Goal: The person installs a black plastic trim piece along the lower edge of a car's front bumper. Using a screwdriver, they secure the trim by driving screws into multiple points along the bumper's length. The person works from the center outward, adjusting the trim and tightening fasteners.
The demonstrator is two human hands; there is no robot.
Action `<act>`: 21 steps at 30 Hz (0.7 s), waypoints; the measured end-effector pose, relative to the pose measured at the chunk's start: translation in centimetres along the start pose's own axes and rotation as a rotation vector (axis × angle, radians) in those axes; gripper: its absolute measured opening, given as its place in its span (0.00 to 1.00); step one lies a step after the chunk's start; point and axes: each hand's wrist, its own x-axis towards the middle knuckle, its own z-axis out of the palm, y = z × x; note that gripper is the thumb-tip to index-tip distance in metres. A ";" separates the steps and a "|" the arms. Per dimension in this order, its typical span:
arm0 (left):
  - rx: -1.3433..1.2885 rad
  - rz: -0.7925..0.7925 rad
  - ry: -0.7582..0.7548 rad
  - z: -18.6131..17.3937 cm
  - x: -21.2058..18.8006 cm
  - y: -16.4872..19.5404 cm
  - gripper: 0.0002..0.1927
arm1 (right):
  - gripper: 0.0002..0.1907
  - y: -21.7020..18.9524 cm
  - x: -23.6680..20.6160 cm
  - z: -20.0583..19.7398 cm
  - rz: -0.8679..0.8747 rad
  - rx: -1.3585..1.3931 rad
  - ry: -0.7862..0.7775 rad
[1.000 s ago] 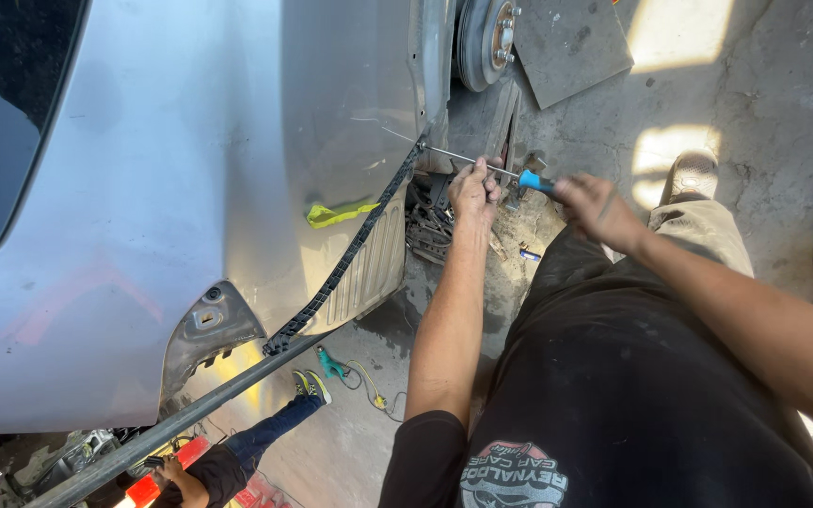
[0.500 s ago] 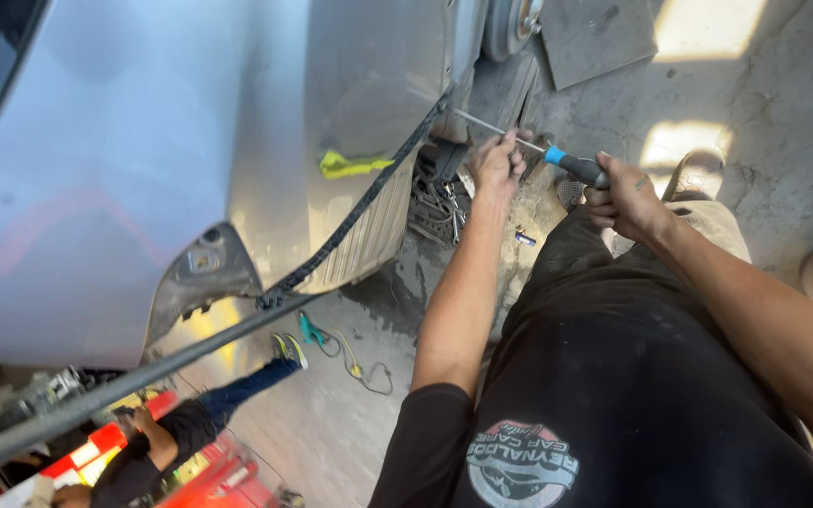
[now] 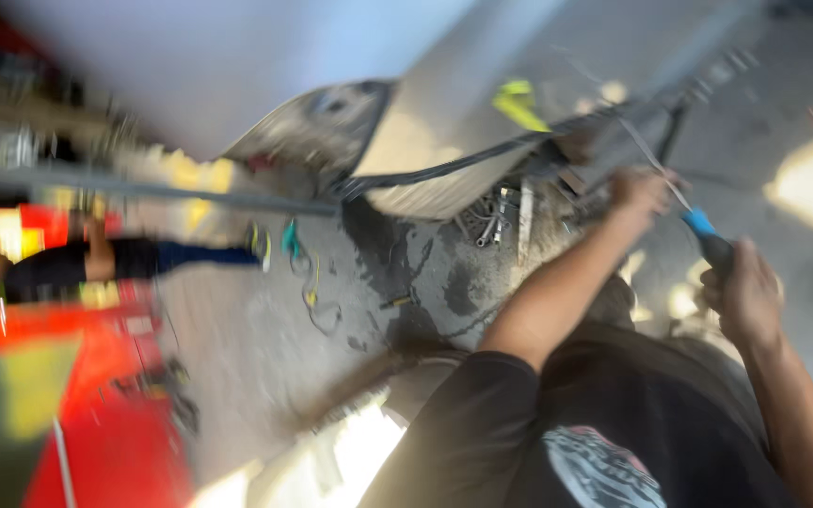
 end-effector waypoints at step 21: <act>-0.107 -0.034 0.115 -1.6 -2.7 1.8 0.09 | 0.19 -4.0 -2.8 2.3 0.047 0.124 -0.433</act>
